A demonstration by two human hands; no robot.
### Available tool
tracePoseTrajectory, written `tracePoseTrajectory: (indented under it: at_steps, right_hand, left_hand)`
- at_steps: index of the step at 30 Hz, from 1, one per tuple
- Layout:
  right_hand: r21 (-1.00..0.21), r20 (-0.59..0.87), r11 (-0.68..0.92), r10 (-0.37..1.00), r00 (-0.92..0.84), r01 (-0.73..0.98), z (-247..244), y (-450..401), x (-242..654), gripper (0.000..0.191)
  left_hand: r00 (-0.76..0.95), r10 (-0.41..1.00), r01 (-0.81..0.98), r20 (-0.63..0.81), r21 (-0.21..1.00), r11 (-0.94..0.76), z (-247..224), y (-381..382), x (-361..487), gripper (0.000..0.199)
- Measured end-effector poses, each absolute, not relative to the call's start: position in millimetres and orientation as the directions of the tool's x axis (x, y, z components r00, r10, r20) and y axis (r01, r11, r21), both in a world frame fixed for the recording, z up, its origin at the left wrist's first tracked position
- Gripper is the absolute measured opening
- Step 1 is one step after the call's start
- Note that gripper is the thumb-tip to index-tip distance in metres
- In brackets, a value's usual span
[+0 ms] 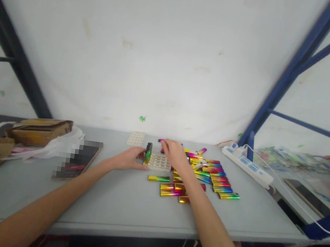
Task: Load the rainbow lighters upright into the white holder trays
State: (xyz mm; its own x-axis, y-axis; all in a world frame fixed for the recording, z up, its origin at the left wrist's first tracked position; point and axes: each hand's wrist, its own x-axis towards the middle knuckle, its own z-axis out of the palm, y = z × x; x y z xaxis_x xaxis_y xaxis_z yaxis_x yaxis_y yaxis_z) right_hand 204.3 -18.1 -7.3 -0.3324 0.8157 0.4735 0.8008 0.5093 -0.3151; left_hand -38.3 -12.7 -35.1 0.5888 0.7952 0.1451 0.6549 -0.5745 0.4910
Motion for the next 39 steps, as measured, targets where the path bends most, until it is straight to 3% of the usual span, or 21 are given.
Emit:
tracePoseTrajectory:
  at_steps: [3, 6, 12, 17, 20, 22, 25, 28, 30, 34, 39]
  right_hand:
    - [-0.255, 0.397, 0.45, 0.856, -0.332, 0.856, 1, 19, 219, 0.023]
    - [-0.121, 0.269, 0.472, 0.862, -0.429, 0.873, 4, 56, 220, 0.026]
    - [-0.06, 0.153, 0.483, 0.869, -0.47, 0.874, -11, 87, 199, 0.023]
    - [-0.034, 0.163, 0.455, 0.881, -0.444, 0.89, -21, 81, 190, 0.016]
    - [-0.046, 0.231, 0.46, 0.868, -0.439, 0.887, -18, 74, 189, 0.02]
    - [-0.141, 0.33, 0.457, 0.858, -0.393, 0.878, -14, 68, 191, 0.023]
    - [-0.441, 0.425, 0.463, 0.862, -0.276, 0.769, -7, 52, 198, 0.021]
    - [-0.754, 0.37, 0.428, 0.904, -0.217, 0.498, -3, 27, 206, 0.019]
    - [-0.902, 0.295, 0.341, 0.935, -0.198, 0.267, -2, 9, 207, 0.024]
    - [-0.986, 0.167, 0.163, 0.975, -0.148, -0.036, -1, -19, 201, 0.043]
    - [-0.994, 0.032, 0.022, 0.995, -0.099, -0.106, -4, -29, 188, 0.059]
  left_hand:
    - [0.575, 0.807, 0.672, 0.134, 0.485, -0.56, -35, -13, -39, 0.063]
    - [0.571, 0.81, 0.678, 0.132, 0.48, -0.556, -34, -13, -38, 0.064]
    - [0.58, 0.801, 0.672, 0.148, 0.47, -0.573, -36, -13, -39, 0.068]
    - [0.581, 0.8, 0.665, 0.15, 0.48, -0.573, -36, -14, -39, 0.067]
    - [0.574, 0.806, 0.671, 0.142, 0.482, -0.563, -36, -14, -39, 0.066]
    - [0.574, 0.806, 0.671, 0.143, 0.482, -0.563, -35, -15, -38, 0.065]
    - [0.578, 0.802, 0.671, 0.149, 0.472, -0.572, -35, -14, -38, 0.065]
    - [0.586, 0.797, 0.667, 0.146, 0.472, -0.576, -33, -15, -37, 0.065]
    - [0.584, 0.799, 0.665, 0.144, 0.478, -0.573, -33, -15, -37, 0.066]
    - [0.571, 0.809, 0.674, 0.141, 0.482, -0.56, -32, -16, -37, 0.066]
    - [0.565, 0.811, 0.673, 0.152, 0.484, -0.559, -32, -16, -36, 0.065]
